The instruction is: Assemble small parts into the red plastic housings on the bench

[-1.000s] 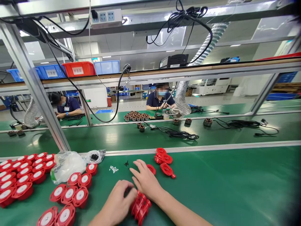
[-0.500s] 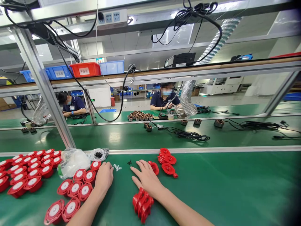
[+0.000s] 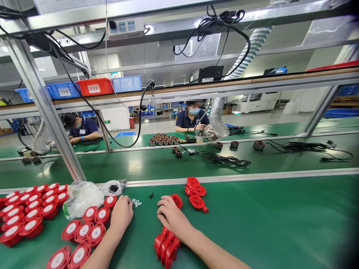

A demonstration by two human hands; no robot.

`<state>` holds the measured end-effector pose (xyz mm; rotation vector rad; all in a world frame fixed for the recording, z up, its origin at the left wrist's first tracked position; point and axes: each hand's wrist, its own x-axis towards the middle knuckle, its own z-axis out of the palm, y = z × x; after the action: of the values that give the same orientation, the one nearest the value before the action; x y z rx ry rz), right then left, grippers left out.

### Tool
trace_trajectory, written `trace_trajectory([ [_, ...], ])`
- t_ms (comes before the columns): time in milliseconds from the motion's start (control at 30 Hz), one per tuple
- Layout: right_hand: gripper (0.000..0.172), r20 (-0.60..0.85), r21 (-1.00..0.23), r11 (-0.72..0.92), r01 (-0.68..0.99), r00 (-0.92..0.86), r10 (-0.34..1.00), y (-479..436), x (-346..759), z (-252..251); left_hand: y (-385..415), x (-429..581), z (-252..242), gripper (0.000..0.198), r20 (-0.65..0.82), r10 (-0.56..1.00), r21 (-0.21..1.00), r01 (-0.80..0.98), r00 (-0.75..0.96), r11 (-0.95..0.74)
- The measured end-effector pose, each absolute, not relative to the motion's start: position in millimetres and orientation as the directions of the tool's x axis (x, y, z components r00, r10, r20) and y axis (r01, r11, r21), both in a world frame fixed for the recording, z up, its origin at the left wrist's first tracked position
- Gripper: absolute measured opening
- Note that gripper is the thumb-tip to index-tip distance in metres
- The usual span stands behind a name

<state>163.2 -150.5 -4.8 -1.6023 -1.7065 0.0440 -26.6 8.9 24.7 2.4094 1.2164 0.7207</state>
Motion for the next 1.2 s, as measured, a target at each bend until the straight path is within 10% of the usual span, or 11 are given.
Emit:
trace_trajectory([
  [367,0.012,0.624,-0.692,0.43,0.579,0.182,0.76,-160.5,148.6,15.4,-42.5,-7.7,17.7,0.064,0.023,0.765,0.978,0.145,0.643,-0.151],
  [600,0.018,0.587,-0.769,0.429,0.474,0.259,0.767,-157.6,147.8,14.2,-68.0,2.5,9.6,0.06,-0.091,0.604,0.976,-0.051,0.792,0.213],
  [1200,0.018,0.707,-0.544,0.455,0.705,0.093,0.701,-163.5,142.5,21.6,-68.2,0.9,10.9,0.061,-0.106,0.628,0.972,-0.053,0.771,0.23],
])
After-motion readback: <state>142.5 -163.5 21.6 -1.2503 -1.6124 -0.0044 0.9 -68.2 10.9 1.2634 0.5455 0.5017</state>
